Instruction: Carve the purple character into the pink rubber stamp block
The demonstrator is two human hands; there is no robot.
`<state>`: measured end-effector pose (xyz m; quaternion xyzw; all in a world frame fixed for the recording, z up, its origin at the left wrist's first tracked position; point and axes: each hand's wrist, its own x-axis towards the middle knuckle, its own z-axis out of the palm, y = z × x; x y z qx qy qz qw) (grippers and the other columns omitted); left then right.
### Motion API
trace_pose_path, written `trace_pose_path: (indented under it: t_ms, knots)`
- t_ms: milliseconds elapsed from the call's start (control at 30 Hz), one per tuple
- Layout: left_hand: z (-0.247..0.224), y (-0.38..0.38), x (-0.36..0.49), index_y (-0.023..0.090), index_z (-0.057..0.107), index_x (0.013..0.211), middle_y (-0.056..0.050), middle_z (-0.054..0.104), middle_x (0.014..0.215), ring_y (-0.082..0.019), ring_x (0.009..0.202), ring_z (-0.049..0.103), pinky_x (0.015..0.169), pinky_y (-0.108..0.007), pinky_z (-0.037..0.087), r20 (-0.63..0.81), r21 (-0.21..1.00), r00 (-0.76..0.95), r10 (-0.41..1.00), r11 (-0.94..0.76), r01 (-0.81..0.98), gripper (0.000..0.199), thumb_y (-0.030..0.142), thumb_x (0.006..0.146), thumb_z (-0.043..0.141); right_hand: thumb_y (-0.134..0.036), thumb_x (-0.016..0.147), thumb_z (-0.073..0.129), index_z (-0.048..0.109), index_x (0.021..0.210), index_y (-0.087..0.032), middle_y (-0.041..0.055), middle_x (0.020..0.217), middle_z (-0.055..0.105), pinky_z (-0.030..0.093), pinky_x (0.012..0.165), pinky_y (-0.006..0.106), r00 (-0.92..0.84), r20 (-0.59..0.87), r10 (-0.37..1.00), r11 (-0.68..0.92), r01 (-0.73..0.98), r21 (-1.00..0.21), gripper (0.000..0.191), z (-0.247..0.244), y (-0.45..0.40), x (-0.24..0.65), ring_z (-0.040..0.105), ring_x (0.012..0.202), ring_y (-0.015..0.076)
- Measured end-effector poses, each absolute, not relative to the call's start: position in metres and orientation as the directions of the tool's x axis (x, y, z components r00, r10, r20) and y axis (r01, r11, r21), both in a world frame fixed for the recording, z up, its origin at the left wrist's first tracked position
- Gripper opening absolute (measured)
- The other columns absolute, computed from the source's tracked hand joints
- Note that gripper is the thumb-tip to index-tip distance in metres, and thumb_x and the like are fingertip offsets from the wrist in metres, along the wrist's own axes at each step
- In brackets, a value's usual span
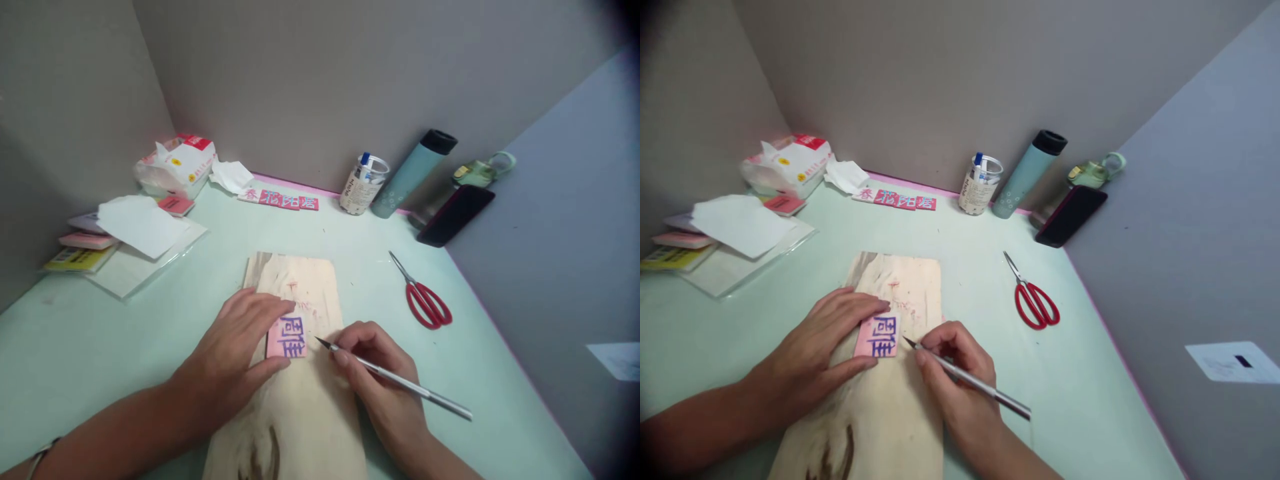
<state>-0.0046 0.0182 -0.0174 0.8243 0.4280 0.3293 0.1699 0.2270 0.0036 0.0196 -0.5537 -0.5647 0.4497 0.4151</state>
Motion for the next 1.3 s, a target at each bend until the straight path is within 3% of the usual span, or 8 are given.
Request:
trace_pose_path:
  t_ms: [200, 500, 700, 1300]
  knots:
    - [-0.0218, 0.0146, -0.0060, 0.033, 0.044, 0.142, -0.006, 0.065, 0.132, -0.032, 0.128, 0.054, 0.120, -0.053, 0.027, 0.369, 0.628, 0.370, 0.853, -0.522, 0.578, 0.047, 0.044, 0.097, 0.055, -0.030, 0.075, 0.076, 0.068, 0.072, -0.024, 0.0024, 0.067, 0.066, 0.042, 0.050, 0.028, -0.036, -0.068, 0.997, -0.057, 0.242, -0.969, 0.010, 0.0177, 0.0054, 0.2263, 0.056, 0.059, 0.0179]
    - [-0.0245, 0.0162, -0.0069, 0.034, 0.041, 0.145, -0.003, 0.065, 0.135, -0.030, 0.130, 0.054, 0.121, -0.051, 0.025, 0.365, 0.630, 0.390, 0.845, -0.533, 0.564, 0.050, 0.038, 0.097, 0.055, -0.031, 0.087, 0.070, 0.058, 0.074, -0.026, 0.0057, 0.079, 0.069, 0.045, 0.057, 0.034, -0.186, -0.033, 0.982, 0.015, 0.254, -0.967, 0.018, 0.0153, 0.0057, 0.2322, 0.061, 0.070, 0.0217]
    - [-0.0220, 0.0157, -0.0056, 0.032, 0.041, 0.144, -0.003, 0.064, 0.136, -0.028, 0.131, 0.052, 0.122, -0.045, 0.022, 0.379, 0.614, 0.403, 0.833, -0.552, 0.564, 0.048, 0.039, 0.099, 0.053, -0.025, 0.086, 0.069, 0.060, 0.071, -0.026, 0.0039, 0.075, 0.068, 0.043, 0.056, 0.033, -0.194, 0.049, 0.980, 0.099, 0.260, -0.961, 0.017, 0.0151, 0.0087, 0.2302, 0.060, 0.067, 0.0206]
    - [-0.0185, 0.0146, -0.0042, 0.029, 0.042, 0.141, -0.004, 0.060, 0.136, -0.027, 0.134, 0.046, 0.120, -0.049, 0.021, 0.292, 0.629, 0.408, 0.865, -0.496, 0.599, 0.046, 0.032, 0.097, 0.055, -0.026, 0.090, 0.066, 0.056, 0.073, -0.021, 0.0038, 0.078, 0.066, 0.039, 0.056, 0.029, -0.248, -0.028, 0.968, 0.043, 0.278, -0.960, 0.020, 0.0170, 0.0102, 0.2312, 0.056, 0.067, 0.0165]
